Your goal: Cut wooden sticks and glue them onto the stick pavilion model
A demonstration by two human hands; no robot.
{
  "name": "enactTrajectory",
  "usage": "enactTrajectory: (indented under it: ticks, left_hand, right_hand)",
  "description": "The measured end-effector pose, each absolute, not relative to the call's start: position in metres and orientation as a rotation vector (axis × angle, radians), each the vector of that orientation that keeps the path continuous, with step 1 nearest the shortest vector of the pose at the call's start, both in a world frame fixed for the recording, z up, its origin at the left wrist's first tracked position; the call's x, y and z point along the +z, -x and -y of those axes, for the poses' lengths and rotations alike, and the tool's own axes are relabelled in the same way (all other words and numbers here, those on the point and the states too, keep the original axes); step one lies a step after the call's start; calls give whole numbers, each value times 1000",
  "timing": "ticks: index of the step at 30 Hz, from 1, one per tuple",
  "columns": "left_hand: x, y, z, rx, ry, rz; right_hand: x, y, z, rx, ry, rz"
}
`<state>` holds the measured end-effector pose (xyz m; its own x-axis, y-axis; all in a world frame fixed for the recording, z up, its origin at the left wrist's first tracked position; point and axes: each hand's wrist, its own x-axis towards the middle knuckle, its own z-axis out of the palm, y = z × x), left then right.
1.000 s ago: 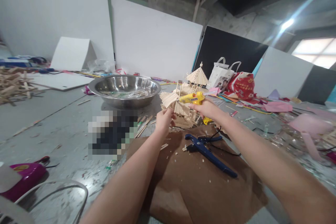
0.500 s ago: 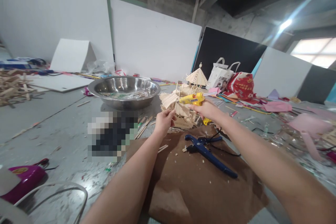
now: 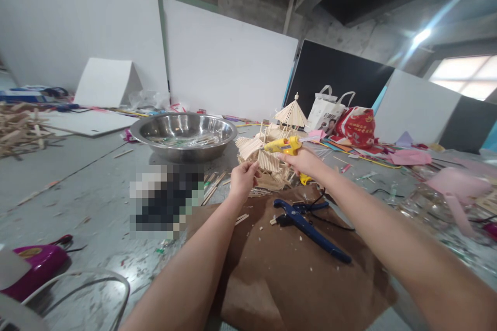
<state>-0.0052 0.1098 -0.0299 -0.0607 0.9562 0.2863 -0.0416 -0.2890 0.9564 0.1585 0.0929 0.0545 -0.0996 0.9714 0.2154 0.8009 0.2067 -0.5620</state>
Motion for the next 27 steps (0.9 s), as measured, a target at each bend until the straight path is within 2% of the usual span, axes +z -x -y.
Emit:
enactTrajectory:
  ticks: [10,15,21,24,27]
  left_hand:
    - [-26,8,-105,1447,-1288,-1046]
    - [-27,11,-103,1465,-1284,-1083]
    - [-19,13,-100,1485,-1409,-1246]
    - [-11,19,-99,1344,-1586,-1442]
    - [-2,31,-94,1187,-1692,-1535]
  right_hand:
    - [65,-164,-76,300,1608,1866]
    - [62,-202,-55,288,1609,1520]
    - [25,-258,-46,657,1403,998]
    - [2,-276,-44,1031,1289,800]
    - [-16,-286,-43,1181,1242,693]
